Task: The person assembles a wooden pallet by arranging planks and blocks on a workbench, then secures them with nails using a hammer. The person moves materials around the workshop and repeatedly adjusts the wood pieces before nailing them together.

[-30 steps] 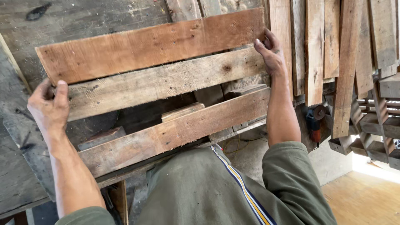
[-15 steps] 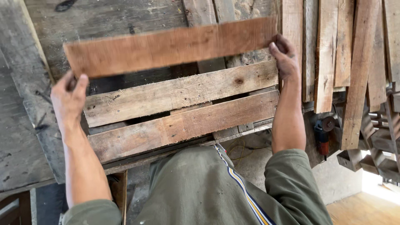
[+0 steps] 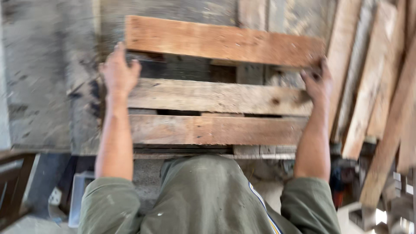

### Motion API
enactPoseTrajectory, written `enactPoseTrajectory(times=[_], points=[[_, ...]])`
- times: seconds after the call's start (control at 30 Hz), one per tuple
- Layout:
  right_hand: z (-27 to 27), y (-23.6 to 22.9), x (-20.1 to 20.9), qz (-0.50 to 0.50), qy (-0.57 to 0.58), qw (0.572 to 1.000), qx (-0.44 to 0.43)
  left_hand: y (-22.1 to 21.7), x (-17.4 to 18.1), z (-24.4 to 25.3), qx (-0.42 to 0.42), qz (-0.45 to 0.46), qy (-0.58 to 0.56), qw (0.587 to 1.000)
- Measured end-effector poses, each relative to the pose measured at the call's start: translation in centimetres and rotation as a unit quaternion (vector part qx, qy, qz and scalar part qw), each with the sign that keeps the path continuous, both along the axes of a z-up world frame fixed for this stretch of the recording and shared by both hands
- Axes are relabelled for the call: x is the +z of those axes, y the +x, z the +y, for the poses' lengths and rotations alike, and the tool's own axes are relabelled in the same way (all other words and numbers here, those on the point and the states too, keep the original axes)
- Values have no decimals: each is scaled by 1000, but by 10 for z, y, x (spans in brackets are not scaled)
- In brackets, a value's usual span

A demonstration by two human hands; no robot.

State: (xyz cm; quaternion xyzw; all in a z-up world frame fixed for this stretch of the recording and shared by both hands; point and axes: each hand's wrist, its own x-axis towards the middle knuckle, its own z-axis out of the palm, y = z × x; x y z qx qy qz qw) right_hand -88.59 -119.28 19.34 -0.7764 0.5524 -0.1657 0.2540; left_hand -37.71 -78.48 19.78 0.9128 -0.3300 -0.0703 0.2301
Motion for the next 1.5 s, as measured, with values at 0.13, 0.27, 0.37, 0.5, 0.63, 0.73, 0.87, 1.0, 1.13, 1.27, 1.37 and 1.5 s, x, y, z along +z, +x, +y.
enactPoseTrajectory(times=[0.13, 0.27, 0.37, 0.5, 0.63, 0.73, 0.87, 1.0, 1.13, 1.27, 1.37, 1.5], points=[[22, 11, 11, 31, 9, 999, -9, -52, 11, 55, 78, 13, -99, 992], [77, 30, 38, -213, -9, 976, 30, -141, 11, 131, 180, -27, -258, 949], [120, 56, 60, -141, 75, 982, 99, -220, 9, 164, 310, 134, -328, 882], [153, 113, 67, 148, 69, 938, 305, -289, -3, 167, 138, 563, -447, 681], [161, 154, 51, 309, 83, 901, 295, -305, -34, 115, 43, 621, -333, 708], [158, 157, 42, 303, 56, 901, 306, -313, -58, 78, 217, 614, -405, 641], [156, 151, 41, 290, 42, 903, 313, -317, -75, 69, 238, 602, -372, 666], [162, 158, 54, 271, 20, 915, 297, -305, -75, 73, 212, 557, -440, 672], [172, 163, 83, 299, 71, 911, 274, -283, -66, 70, 208, 533, -502, 649], [174, 144, 117, 242, 53, 928, 278, -258, -56, 68, 199, 480, -516, 681], [178, 112, 134, 206, 83, 945, 238, -227, -51, 74, 223, 428, -483, 731], [184, 63, 155, 118, 103, 960, 232, -166, -41, 91, 309, 383, -435, 754]])
